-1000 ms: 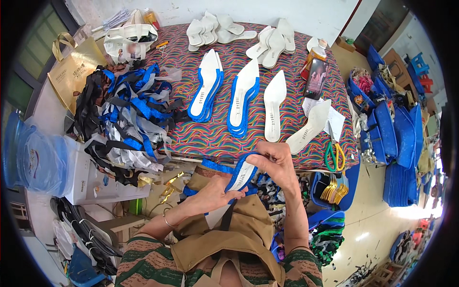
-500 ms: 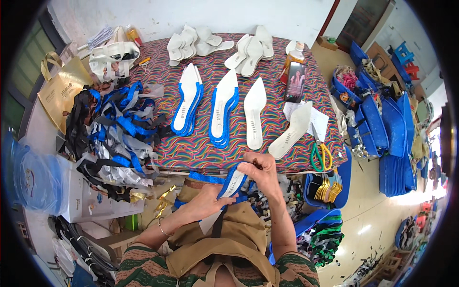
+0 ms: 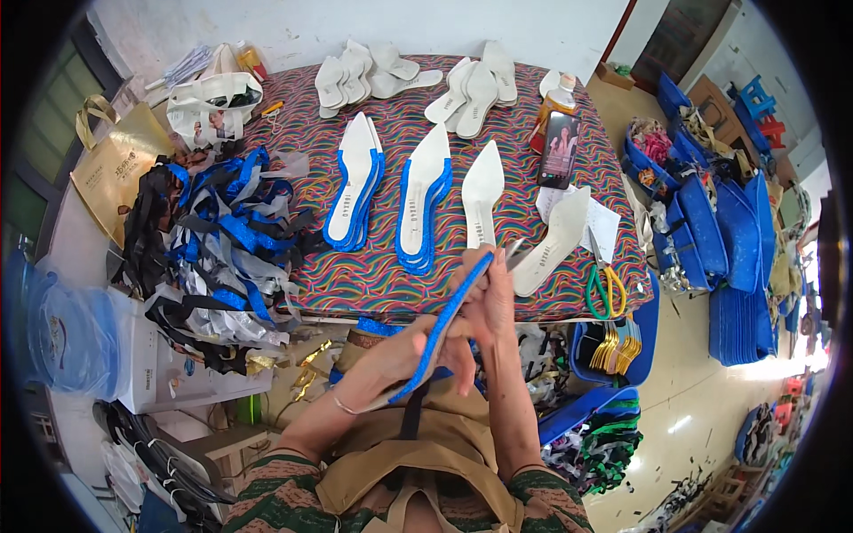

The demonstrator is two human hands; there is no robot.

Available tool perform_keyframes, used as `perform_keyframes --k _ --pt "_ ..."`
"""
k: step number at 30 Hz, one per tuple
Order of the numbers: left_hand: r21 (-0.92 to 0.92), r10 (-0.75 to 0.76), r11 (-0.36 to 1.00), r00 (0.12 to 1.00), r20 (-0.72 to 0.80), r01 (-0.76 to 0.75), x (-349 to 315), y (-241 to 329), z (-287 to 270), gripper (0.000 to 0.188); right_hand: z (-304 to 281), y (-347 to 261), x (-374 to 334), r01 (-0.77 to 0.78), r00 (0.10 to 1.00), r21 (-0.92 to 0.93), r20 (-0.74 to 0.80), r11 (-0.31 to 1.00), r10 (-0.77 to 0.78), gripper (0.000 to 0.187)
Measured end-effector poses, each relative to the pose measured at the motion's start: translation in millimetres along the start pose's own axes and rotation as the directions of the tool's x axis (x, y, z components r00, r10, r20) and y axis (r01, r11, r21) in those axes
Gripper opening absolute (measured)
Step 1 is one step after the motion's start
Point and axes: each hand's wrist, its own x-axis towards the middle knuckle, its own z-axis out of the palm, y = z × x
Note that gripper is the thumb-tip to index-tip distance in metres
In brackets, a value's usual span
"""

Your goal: The person wraps a black elastic strap around the perimeter of white shoe insoles. They pick up insoles from a pile, wrap the strap around the edges, and place the finished items on a table.

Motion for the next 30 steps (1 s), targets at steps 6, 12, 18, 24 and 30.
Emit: perform_keyframes --k 6,12,18,24,30 --pt "-0.045 -0.095 0.995 0.973 -0.211 0.088 -13 -4 -4 0.074 -14 -12 -5 0.231 0.973 -0.376 0.110 0.897 -0.204 0.023" --pt "0.123 -0.181 0.970 0.961 -0.211 0.210 -28 5 -3 0.061 -25 -29 -22 0.139 0.986 -0.649 0.159 0.748 -0.046 0.026" --pt "0.663 0.127 0.743 0.953 -0.274 0.092 -21 34 11 0.055 -33 -28 -44 -0.013 0.997 -0.227 -0.080 0.974 -0.005 0.026" --pt "0.942 0.460 0.331 0.881 -0.113 -0.052 5 35 -37 0.040 -36 13 -53 -0.305 0.919 0.015 -0.258 0.952 0.299 0.028" --pt "0.578 0.558 0.804 0.511 -0.654 -0.137 49 71 -72 0.014 -59 30 -66 -0.255 0.963 -0.426 -0.194 0.868 0.188 0.030"
